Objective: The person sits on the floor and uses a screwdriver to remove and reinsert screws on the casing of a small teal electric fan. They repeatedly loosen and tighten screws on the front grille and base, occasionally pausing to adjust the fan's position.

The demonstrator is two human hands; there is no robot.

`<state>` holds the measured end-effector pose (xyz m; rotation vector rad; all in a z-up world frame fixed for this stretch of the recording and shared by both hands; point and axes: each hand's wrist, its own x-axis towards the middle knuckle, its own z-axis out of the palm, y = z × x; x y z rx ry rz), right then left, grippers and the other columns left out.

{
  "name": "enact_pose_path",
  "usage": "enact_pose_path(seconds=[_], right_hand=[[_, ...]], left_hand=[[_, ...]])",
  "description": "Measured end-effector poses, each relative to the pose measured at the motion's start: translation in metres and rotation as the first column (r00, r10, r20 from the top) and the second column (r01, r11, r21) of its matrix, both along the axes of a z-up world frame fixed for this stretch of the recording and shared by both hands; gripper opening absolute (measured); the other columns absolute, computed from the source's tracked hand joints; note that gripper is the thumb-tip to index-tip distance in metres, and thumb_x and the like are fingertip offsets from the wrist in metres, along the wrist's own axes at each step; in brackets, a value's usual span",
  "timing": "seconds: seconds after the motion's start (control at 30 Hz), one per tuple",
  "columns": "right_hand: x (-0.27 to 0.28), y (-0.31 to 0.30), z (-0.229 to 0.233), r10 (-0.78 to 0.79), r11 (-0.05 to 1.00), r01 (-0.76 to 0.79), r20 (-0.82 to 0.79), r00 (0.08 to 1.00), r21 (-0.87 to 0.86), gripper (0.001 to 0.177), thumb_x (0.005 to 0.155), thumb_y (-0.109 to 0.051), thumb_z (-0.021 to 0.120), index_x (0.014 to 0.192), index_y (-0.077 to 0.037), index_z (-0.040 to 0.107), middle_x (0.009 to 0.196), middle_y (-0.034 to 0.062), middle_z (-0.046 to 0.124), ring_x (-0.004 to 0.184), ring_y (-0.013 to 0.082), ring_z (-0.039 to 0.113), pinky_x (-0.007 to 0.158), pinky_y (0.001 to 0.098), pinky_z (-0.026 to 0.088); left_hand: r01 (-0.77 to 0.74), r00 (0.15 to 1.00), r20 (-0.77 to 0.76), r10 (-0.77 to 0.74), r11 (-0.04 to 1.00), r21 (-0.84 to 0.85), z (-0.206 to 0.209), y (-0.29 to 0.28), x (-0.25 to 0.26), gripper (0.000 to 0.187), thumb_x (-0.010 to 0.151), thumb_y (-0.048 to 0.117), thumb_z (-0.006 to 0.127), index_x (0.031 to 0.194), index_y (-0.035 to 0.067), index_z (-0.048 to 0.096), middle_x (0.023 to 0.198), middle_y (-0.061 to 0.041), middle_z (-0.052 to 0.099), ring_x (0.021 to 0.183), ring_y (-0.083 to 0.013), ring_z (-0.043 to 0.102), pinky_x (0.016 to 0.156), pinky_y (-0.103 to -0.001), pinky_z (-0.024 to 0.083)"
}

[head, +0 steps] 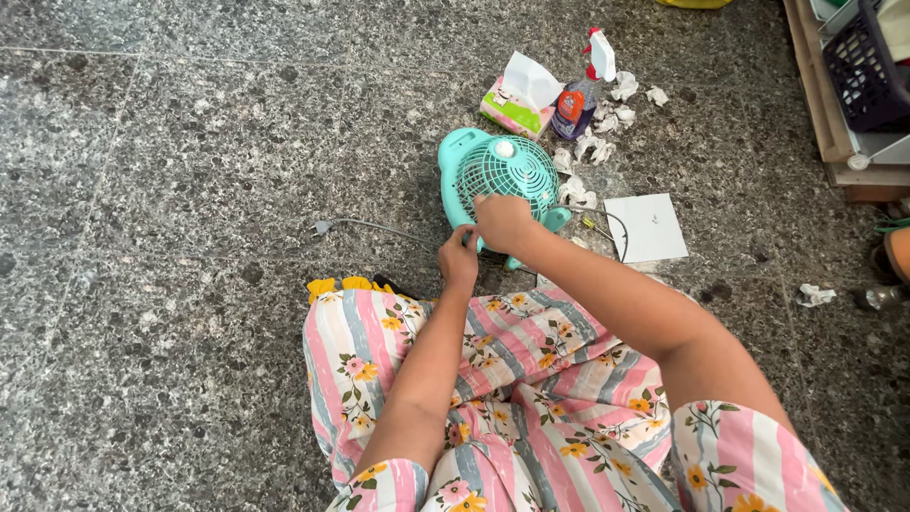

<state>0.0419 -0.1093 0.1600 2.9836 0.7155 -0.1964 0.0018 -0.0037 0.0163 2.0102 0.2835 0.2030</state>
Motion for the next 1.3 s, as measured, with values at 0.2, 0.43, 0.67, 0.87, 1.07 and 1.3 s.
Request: enact_pose_path(seconds=[0.2,0.43,0.67,0.87,1.07,1.3], right_hand=[[0.007,-0.003,-0.004,0.306,0.952,-0.307,0.123,0.944,-0.014,0.017,0.077,-0.016,0.072,0.088,-0.003,0.074,0.089,0.0172,0.073,0.083,0.0327,0.074,0.065,0.0425,0.061],[0.011,-0.006,-0.025,-0.02,0.993,0.023,-0.025,0.999,0.119,0.019,0.081,-0.021,0.071,0.083,-0.003,0.076,0.082,0.0202,0.073,0.08,0.0382,0.074,0.071,0.0466,0.06],[-0.006,-0.008,-0.02,-0.12,0.951,0.112,0.011,0.993,0.287,0.04,0.089,-0.034,0.069,0.1,0.005,0.067,0.084,0.022,0.072,0.08,0.0423,0.071,0.066,0.052,0.057],[-0.003,-0.012,-0.019,0.195,0.964,-0.243,0.325,0.925,0.112,0.017,0.079,-0.017,0.067,0.086,-0.003,0.072,0.091,0.0197,0.071,0.084,0.0372,0.072,0.063,0.0443,0.059],[0.0,-0.009,-0.034,-0.032,0.989,0.032,-0.005,0.999,0.146,0.017,0.084,-0.021,0.069,0.084,-0.005,0.075,0.088,0.0198,0.073,0.083,0.0379,0.074,0.072,0.0471,0.061],[0.003,-0.005,-0.028,-0.068,0.987,0.078,-0.076,0.995,0.138,0.039,0.082,-0.041,0.075,0.09,-0.003,0.074,0.092,0.0204,0.074,0.089,0.0394,0.073,0.075,0.0496,0.059]], left_hand=[[-0.052,0.998,0.036,0.054,0.997,-0.06,-0.002,0.0,0.002,0.017,0.09,0.024,0.076,0.105,0.018,0.074,0.08,-0.019,0.071,0.077,-0.0402,0.069,0.069,-0.048,0.052],[-0.038,0.999,0.004,0.038,0.999,-0.017,-0.008,0.002,0.004,0.016,0.089,0.028,0.077,0.103,0.02,0.074,0.081,-0.017,0.073,0.079,-0.0397,0.071,0.069,-0.049,0.053],[-0.01,0.998,0.061,0.007,0.999,0.046,-0.018,0.002,0.005,0.02,0.09,0.031,0.076,0.105,0.018,0.072,0.088,-0.019,0.073,0.086,-0.0444,0.069,0.071,-0.05,0.054],[-0.026,0.995,0.096,0.029,0.999,-0.033,-0.01,0.002,0.009,0.021,0.089,0.029,0.077,0.104,0.015,0.073,0.09,-0.02,0.074,0.086,-0.0439,0.069,0.072,-0.049,0.054],[-0.067,0.997,0.033,0.068,0.997,-0.032,-0.016,0.0,0.013,0.016,0.085,0.024,0.079,0.099,0.019,0.075,0.088,-0.017,0.075,0.085,-0.0404,0.071,0.071,-0.048,0.054],[-0.048,0.998,0.041,0.048,0.999,0.012,-0.019,0.002,0.012,0.016,0.085,0.026,0.08,0.098,0.017,0.075,0.087,-0.021,0.072,0.085,-0.0429,0.069,0.071,-0.049,0.054]])
